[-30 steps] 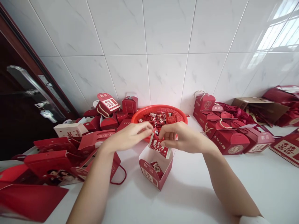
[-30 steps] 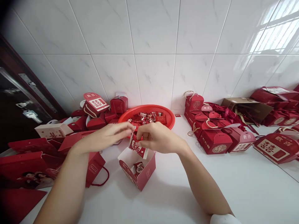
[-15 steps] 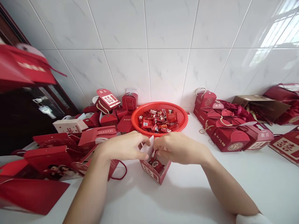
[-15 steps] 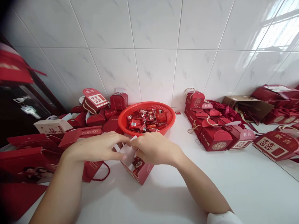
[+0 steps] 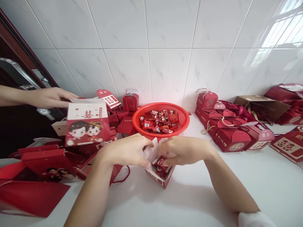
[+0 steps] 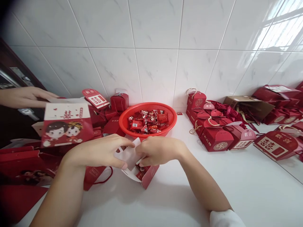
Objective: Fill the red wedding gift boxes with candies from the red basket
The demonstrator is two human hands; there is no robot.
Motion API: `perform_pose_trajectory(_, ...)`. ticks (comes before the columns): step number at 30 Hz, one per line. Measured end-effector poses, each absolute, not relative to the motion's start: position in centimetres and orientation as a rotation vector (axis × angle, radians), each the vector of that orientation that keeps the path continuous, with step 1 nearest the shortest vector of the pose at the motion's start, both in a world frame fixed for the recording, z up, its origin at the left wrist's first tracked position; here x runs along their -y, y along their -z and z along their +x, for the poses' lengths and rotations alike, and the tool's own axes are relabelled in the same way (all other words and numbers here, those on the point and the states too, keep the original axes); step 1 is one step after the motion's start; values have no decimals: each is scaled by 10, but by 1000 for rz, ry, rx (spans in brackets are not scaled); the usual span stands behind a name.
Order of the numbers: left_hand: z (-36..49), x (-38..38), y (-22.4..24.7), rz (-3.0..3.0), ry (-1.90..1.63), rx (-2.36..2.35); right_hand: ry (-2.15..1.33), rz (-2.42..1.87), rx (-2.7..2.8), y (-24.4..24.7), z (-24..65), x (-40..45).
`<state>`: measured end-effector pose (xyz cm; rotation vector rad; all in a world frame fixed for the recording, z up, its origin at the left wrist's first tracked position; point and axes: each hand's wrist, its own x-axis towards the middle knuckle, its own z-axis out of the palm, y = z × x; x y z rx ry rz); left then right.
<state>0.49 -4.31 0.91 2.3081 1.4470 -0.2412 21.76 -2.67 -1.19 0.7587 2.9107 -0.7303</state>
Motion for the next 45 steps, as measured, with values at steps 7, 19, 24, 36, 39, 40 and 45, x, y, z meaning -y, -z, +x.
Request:
perform_pose_trajectory(7, 4, 43, -5, 2327, 227, -1473, 671, 1107, -2803, -2, 242, 26)
perform_pose_trajectory(19, 16, 43, -2, 2362, 243, -1190, 137, 1517, -2653, 22, 209, 17)
perform_pose_trajectory(24, 18, 33, 8, 2291, 209, -1396, 180, 1370, -2752, 23, 209, 14)
perform_pose_trajectory(36, 28, 32, 17, 2312, 152, -1384, 611, 1014, -2750, 21, 214, 14)
perform_pose_trajectory(39, 27, 30, 19, 2309, 170, -1307, 583, 1088, -2725, 18, 215, 21)
perform_pose_trajectory(40, 27, 30, 18, 2314, 182, -1315, 568, 1123, -2708, 17, 214, 24)
perform_pose_trajectory(45, 32, 35, 13, 2310, 246, -1405, 502, 1265, -2665, 17, 210, 42)
